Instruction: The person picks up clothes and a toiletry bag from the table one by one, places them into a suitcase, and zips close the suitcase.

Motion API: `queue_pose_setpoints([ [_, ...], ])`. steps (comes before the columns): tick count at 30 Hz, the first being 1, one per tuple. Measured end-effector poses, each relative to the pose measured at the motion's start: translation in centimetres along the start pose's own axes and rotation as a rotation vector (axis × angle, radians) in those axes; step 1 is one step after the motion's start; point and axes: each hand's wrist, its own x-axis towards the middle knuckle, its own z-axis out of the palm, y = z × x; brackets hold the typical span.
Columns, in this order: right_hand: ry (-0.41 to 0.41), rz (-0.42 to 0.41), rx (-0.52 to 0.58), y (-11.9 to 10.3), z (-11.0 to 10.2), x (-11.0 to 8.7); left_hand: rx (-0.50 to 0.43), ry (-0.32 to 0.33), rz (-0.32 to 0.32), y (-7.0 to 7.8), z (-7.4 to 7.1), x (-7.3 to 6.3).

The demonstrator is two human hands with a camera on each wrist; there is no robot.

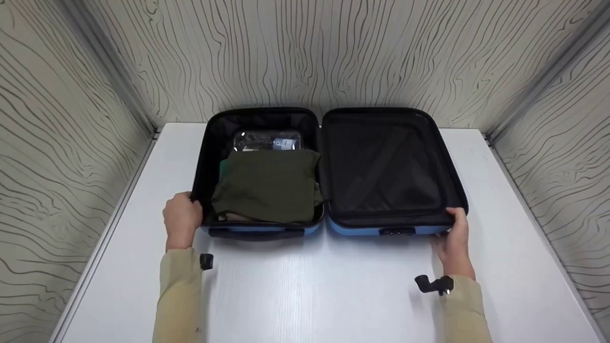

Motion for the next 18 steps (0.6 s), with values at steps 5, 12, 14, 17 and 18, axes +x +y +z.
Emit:
queue_pose_setpoints([
  [5,0.064,-0.126,-0.093,-1.7,2.5,-2.5,-0.003,-0.005,-0.004,-0.1,0.2,-0.1],
  [12,0.12,-0.192,-0.156,-2.4,3.4,-3.0,-0.009,-0.004,0.001,0.0,0.3,-0.4],
  [14,0.133,-0.198,-0.16,-2.5,3.6,-3.1,-0.007,0.005,0.008,0.0,0.3,-0.4],
  [17,0.141,-0.213,-0.188,-2.7,3.8,-3.4,0.004,0.028,0.015,0.0,0.4,-0.5],
  [18,0.144,-0.222,-0.199,-2.9,3.8,-3.5,0.006,0.035,0.018,0.1,0.4,-0.5],
])
